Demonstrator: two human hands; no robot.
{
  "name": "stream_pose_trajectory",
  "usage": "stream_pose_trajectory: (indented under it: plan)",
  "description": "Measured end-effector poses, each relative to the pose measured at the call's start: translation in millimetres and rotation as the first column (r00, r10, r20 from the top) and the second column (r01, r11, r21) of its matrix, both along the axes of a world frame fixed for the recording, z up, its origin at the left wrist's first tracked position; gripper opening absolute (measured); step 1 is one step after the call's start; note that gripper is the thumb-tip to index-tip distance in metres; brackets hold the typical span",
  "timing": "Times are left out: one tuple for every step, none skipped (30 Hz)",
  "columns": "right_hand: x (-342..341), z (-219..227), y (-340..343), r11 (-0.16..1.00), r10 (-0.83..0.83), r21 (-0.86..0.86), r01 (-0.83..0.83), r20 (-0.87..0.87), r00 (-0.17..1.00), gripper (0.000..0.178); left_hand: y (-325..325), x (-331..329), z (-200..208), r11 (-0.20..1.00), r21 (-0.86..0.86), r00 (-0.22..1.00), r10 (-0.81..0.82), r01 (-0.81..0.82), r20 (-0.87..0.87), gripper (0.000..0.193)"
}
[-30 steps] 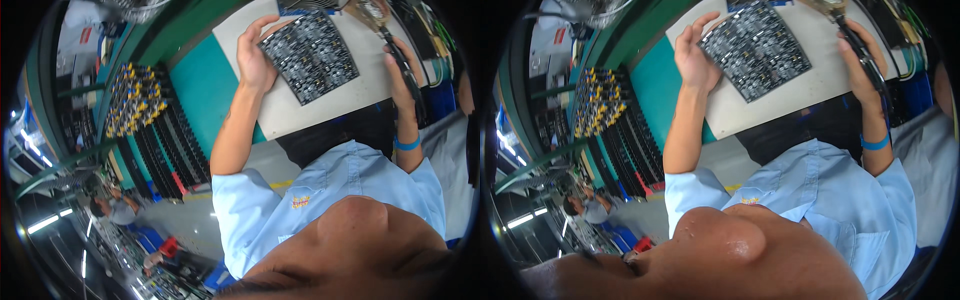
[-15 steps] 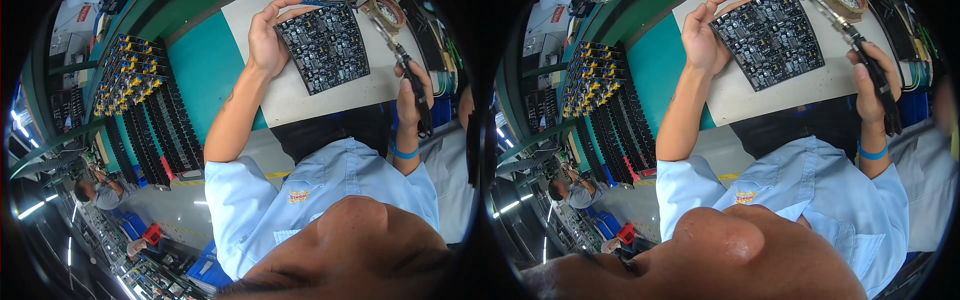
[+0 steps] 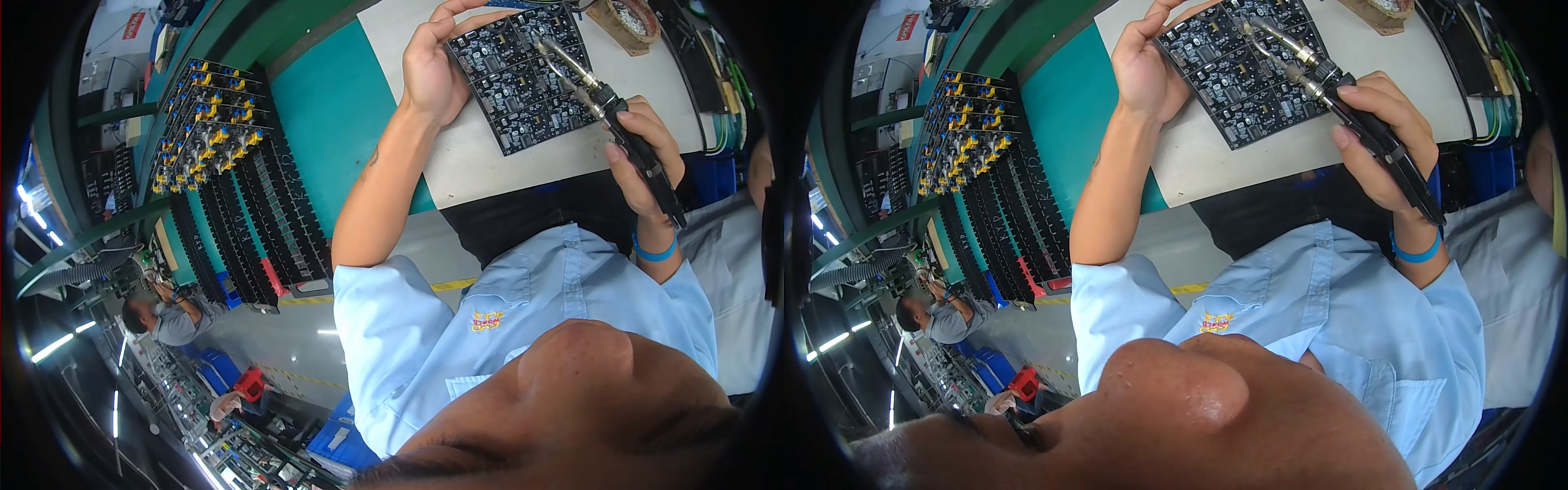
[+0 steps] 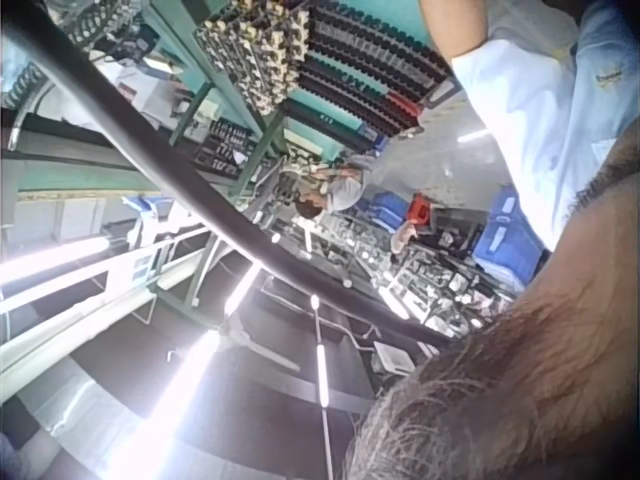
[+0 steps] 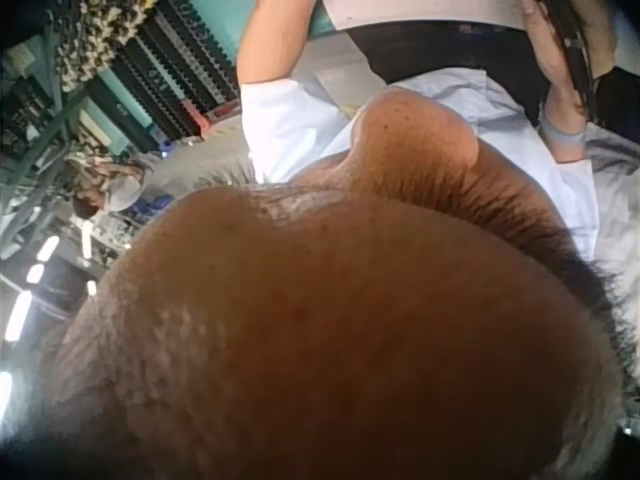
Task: The person is soldering and inspecting components on a circuit board at an industrial manual assembly station.
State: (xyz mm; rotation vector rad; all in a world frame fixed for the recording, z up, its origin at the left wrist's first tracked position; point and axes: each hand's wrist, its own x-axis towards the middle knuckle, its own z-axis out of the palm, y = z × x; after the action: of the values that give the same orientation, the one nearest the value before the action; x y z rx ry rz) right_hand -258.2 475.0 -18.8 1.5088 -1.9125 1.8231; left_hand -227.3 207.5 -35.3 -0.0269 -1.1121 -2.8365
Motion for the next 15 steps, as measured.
stream_pose_trajectory:
  plan:
    - [0.2, -0.7, 0.5, 1.000, -0.021, -0.003, 0.021, 0.010, 1.000, 0.043, -0.7, -0.5, -1.9, 1.000, 0.015, 1.000, -0.007, 0.007, -0.011, 0.046]
    - [0.2, -1.4, 1.1, 0.999, -0.041, -0.006, 0.041, 0.020, 0.999, 0.043, -1.3, -1.0, -3.4, 0.999, 0.029, 1.000, -0.014, 0.015, -0.022, 0.047]
    - [0.1, -2.0, 1.7, 0.998, -0.062, -0.008, 0.062, 0.031, 0.998, 0.044, -1.7, -1.4, -4.6, 0.999, 0.044, 0.999, -0.021, 0.022, -0.032, 0.047]
    - [-0.1, -1.9, 2.5, 0.998, -0.065, -0.008, 0.065, 0.030, 0.997, 0.044, -1.6, -1.5, -4.3, 0.999, 0.044, 0.999, -0.024, 0.025, -0.032, 0.047]
    - [-0.4, -1.7, 3.4, 0.997, -0.073, -0.009, 0.073, 0.040, 0.997, 0.044, -1.6, -1.4, -3.9, 0.999, 0.043, 0.999, -0.024, 0.026, -0.032, 0.047]
    - [-0.8, -1.5, 4.2, 0.997, -0.081, -0.011, 0.081, 0.050, 0.995, 0.044, -1.6, -1.0, -3.4, 0.999, 0.042, 0.999, -0.025, 0.026, -0.030, 0.047]
    - [-1.2, -1.4, 5.1, 0.996, -0.089, -0.012, 0.089, 0.060, 0.994, 0.044, -1.7, -0.6, -2.9, 0.999, 0.040, 0.999, -0.026, 0.027, -0.029, 0.048]
    - [-1.3, -1.7, 6.0, 0.995, -0.096, -0.014, 0.097, 0.070, 0.993, 0.044, -1.7, -0.3, -2.6, 0.999, 0.038, 0.999, -0.026, 0.027, -0.027, 0.048]
    - [-1.7, -2.1, 7.1, 0.995, -0.099, -0.014, 0.100, 0.071, 0.993, 0.044, -1.7, -0.6, -2.4, 0.999, 0.038, 0.999, -0.029, 0.030, -0.027, 0.048]
    - [-2.1, -2.8, 8.5, 0.992, -0.126, -0.011, 0.127, 0.078, 0.989, 0.044, -1.8, -0.9, -2.2, 0.999, 0.032, 0.999, -0.027, 0.028, -0.021, 0.048]
    - [-2.5, -3.6, 10.0, 0.988, -0.153, -0.008, 0.154, 0.086, 0.985, 0.044, -2.0, -1.1, -2.2, 0.999, 0.025, 1.000, -0.025, 0.026, -0.016, 0.048]
    - [-2.8, -4.5, 11.5, 0.984, -0.179, -0.005, 0.180, 0.094, 0.979, 0.044, -2.0, -1.3, -2.1, 1.000, 0.019, 1.000, -0.023, 0.024, -0.011, 0.048]
    - [-3.2, -5.3, 12.8, 0.978, -0.205, -0.001, 0.207, 0.101, 0.973, 0.044, -1.8, -1.6, -1.8, 1.000, 0.012, 1.000, -0.021, 0.021, -0.006, 0.048]
    - [-3.6, -6.5, 13.7, 0.978, -0.206, -0.001, 0.208, 0.103, 0.973, 0.044, -1.6, -1.6, -1.8, 1.000, 0.012, 1.000, -0.022, 0.022, -0.004, 0.048]
    - [-4.1, -7.8, 14.5, 0.972, -0.235, 0.004, 0.236, 0.121, 0.964, 0.044, -1.3, -1.5, -1.7, 1.000, 0.006, 1.000, -0.018, 0.018, -0.001, 0.048]
